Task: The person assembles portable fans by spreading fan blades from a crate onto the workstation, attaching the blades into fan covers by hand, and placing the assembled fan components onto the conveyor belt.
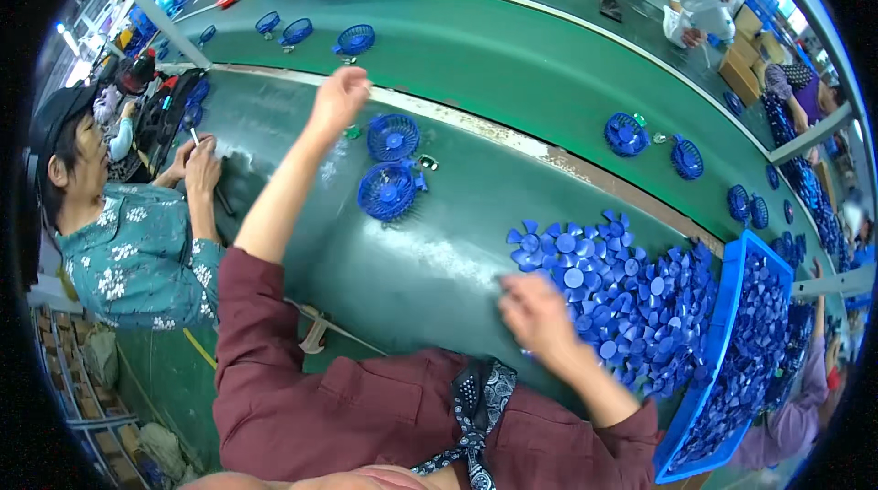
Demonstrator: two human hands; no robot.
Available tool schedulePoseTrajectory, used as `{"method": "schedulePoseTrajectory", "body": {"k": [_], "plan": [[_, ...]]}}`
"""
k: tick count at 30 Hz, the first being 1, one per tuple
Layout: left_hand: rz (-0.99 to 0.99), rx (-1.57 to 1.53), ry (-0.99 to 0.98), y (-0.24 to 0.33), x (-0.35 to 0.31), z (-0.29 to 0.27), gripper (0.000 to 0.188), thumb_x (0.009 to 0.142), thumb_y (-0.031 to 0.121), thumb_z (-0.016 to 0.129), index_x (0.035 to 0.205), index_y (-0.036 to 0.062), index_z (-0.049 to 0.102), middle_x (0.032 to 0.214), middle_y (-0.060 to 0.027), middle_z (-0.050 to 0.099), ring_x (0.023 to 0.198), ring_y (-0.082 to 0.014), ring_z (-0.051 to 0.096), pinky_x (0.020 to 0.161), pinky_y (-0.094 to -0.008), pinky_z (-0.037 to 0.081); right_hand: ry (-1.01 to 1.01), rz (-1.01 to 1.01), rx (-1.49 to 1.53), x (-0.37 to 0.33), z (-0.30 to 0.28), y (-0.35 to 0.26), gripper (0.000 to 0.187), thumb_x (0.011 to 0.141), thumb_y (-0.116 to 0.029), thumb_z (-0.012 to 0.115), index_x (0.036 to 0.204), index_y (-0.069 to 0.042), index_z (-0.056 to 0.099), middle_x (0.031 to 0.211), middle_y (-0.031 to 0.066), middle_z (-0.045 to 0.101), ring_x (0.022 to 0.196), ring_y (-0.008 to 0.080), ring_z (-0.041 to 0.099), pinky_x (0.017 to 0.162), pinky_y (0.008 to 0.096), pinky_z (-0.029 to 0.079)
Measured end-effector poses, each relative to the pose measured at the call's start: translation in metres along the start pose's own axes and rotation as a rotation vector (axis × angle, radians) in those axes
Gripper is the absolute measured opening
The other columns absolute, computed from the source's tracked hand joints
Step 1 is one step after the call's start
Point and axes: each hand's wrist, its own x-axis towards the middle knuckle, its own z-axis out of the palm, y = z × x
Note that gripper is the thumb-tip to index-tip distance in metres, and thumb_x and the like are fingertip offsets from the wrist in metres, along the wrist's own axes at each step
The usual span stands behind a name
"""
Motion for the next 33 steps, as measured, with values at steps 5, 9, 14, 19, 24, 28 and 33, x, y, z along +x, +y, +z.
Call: {"method": "schedulePoseTrajectory", "body": {"k": [5,9,14,19,24,28,33], "plan": [[0.188,0.519,0.065,-0.086,0.103,0.012,0.035,0.080,0.016,0.054,0.111,0.0014,0.060,0.110,-0.0227,0.062,0.104,-0.0391,0.058,0.088,-0.0491,0.047,0.034,-0.187,-0.058,-0.024,0.071,0.003,0.038,0.073,-0.003,0.066,0.111,-0.003,0.060,0.099,0.0137,0.061,0.093,0.0308,0.056,0.079,0.0391,0.048],[0.151,0.845,-0.002,-0.105,0.139,0.034,0.031,0.084,0.010,0.046,0.113,0.0029,0.055,0.110,-0.0179,0.060,0.104,-0.0390,0.057,0.084,-0.0500,0.049,0.023,-0.134,-0.052,-0.026,0.075,0.014,0.048,0.068,0.002,0.062,0.115,-0.003,0.057,0.105,0.0095,0.057,0.091,0.0256,0.054,0.076,0.0324,0.048],[0.217,0.988,0.025,-0.100,0.147,0.052,0.021,0.089,0.011,0.045,0.102,0.0057,0.060,0.108,-0.0126,0.062,0.103,-0.0326,0.060,0.077,-0.0521,0.048,-0.067,-0.146,-0.020,-0.033,0.074,0.016,0.053,0.065,0.001,0.066,0.117,-0.003,0.055,0.110,0.0090,0.055,0.092,0.0263,0.053,0.076,0.0330,0.048],[0.305,0.791,0.035,-0.046,0.113,0.033,0.015,0.086,0.011,0.052,0.096,0.0052,0.061,0.096,-0.0141,0.064,0.093,-0.0345,0.062,0.076,-0.0496,0.047,-0.066,-0.186,-0.002,-0.031,0.077,0.007,0.054,0.063,0.000,0.067,0.115,-0.003,0.055,0.109,0.0099,0.054,0.092,0.0273,0.053,0.076,0.0346,0.048],[0.536,0.243,-0.281,0.095,-0.009,0.022,0.024,0.082,0.009,0.061,0.106,0.0035,0.063,0.103,-0.0192,0.064,0.100,-0.0370,0.060,0.086,-0.0434,0.048,0.035,-0.200,-0.013,-0.034,0.084,0.016,0.045,0.067,0.000,0.063,0.112,-0.001,0.055,0.106,0.0120,0.055,0.093,0.0295,0.053,0.077,0.0368,0.048],[0.769,0.155,-0.518,0.140,-0.137,0.003,0.021,0.076,0.007,0.067,0.095,0.0037,0.061,0.090,-0.0167,0.060,0.086,-0.0360,0.060,0.075,-0.0443,0.049,0.051,-0.181,-0.037,-0.030,0.074,0.001,0.036,0.070,-0.001,0.062,0.105,-0.001,0.057,0.103,0.0125,0.055,0.091,0.0313,0.053,0.075,0.0379,0.049],[0.630,0.185,-0.716,0.111,-0.220,0.027,0.020,0.075,0.008,0.067,0.093,0.0008,0.061,0.089,-0.0141,0.059,0.085,-0.0337,0.060,0.072,-0.0426,0.049,0.126,-0.188,-0.016,-0.024,0.041,-0.004,0.030,0.073,0.001,0.063,0.103,-0.002,0.058,0.101,0.0123,0.057,0.092,0.0323,0.056,0.075,0.0396,0.050]]}}
